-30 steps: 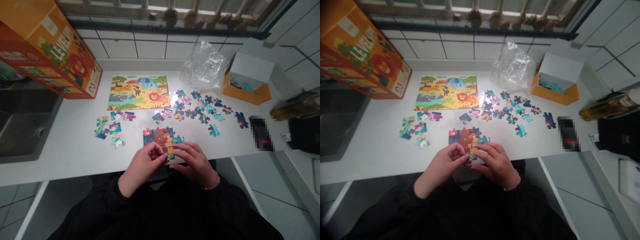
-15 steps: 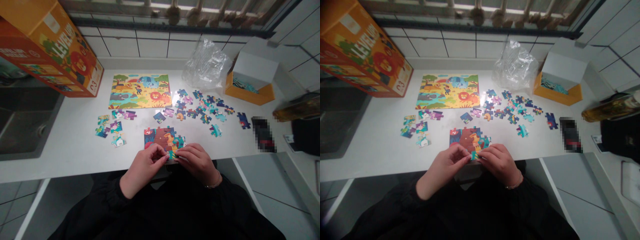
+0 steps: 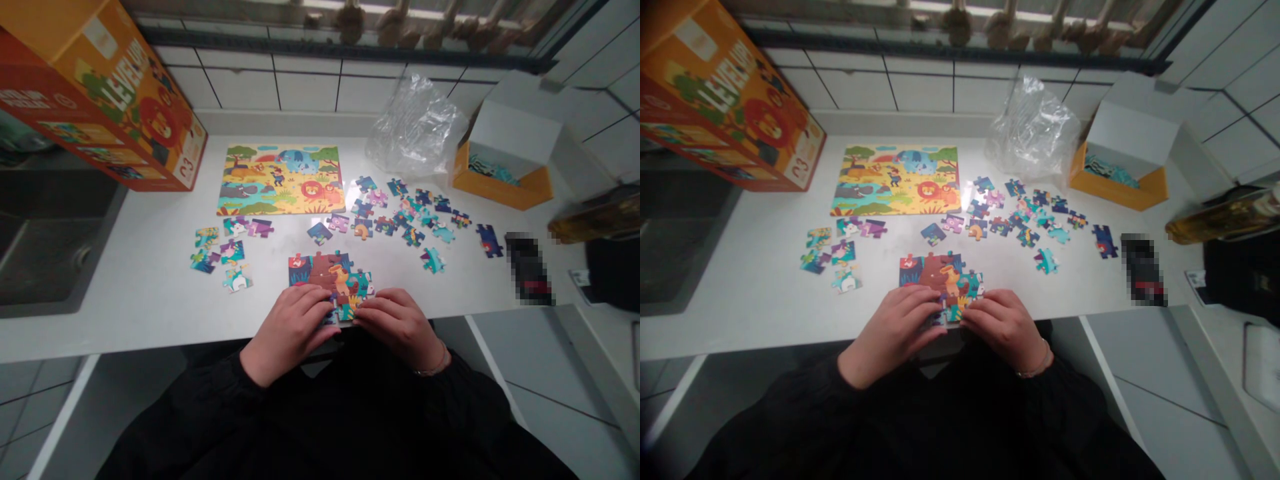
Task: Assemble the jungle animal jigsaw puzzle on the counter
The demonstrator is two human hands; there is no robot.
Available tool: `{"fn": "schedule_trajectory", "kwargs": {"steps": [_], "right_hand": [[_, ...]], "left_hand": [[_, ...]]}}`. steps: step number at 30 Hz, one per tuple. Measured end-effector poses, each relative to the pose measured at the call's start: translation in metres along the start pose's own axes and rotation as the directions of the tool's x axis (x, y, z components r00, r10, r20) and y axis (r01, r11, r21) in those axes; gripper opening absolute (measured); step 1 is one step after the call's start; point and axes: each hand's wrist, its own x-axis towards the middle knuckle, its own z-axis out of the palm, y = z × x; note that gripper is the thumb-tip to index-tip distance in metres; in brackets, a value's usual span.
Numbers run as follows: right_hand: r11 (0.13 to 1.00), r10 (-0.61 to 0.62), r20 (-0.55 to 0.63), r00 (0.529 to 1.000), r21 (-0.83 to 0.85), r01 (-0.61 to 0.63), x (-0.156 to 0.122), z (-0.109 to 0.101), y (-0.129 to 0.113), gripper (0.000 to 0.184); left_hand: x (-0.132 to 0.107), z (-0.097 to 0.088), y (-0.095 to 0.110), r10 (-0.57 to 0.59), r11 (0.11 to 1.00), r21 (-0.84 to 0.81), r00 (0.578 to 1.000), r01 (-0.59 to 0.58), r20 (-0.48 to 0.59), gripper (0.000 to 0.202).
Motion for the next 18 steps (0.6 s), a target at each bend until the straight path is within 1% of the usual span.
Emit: {"fn": "schedule_trajectory", "kwargs": {"steps": [8, 11, 13, 16, 18], "right_hand": [[1.000, -0.023, 0.046, 0.999, -0.002, 0.023, -0.0010, 0.0024, 0.0003, 0.021], [1.000, -0.024, 0.049, 0.999, 0.003, 0.024, -0.0003, 0.0029, 0.0009, 0.021], [1.000, -0.020, 0.064, 0.998, 0.007, 0.019, 0.0000, 0.0035, 0.0014, 0.018], [1.000, -0.010, 0.092, 0.996, 0.000, 0.010, 0.0004, 0.0046, 0.0014, 0.010], [1.000, -0.006, 0.092, 0.996, 0.004, 0.006, 0.0007, 0.0052, 0.0008, 0.010]], "left_hand": [[0.0015, 0.0008, 0.0001, 0.010, 0.999, 0.032, 1.000, -0.010, -0.004, 0.034], [0.0015, 0.0005, 0.0005, 0.009, 0.998, 0.058, 1.000, -0.009, 0.005, 0.039], [0.0010, 0.0007, 0.0008, 0.020, 0.997, 0.080, 1.000, -0.020, 0.011, 0.043], [0.0005, 0.0008, 0.0012, 0.043, 0.994, 0.104, 0.999, -0.045, 0.026, 0.043], [0.0006, 0.0006, 0.0015, 0.047, 0.993, 0.108, 0.998, -0.050, 0.030, 0.042]]}}
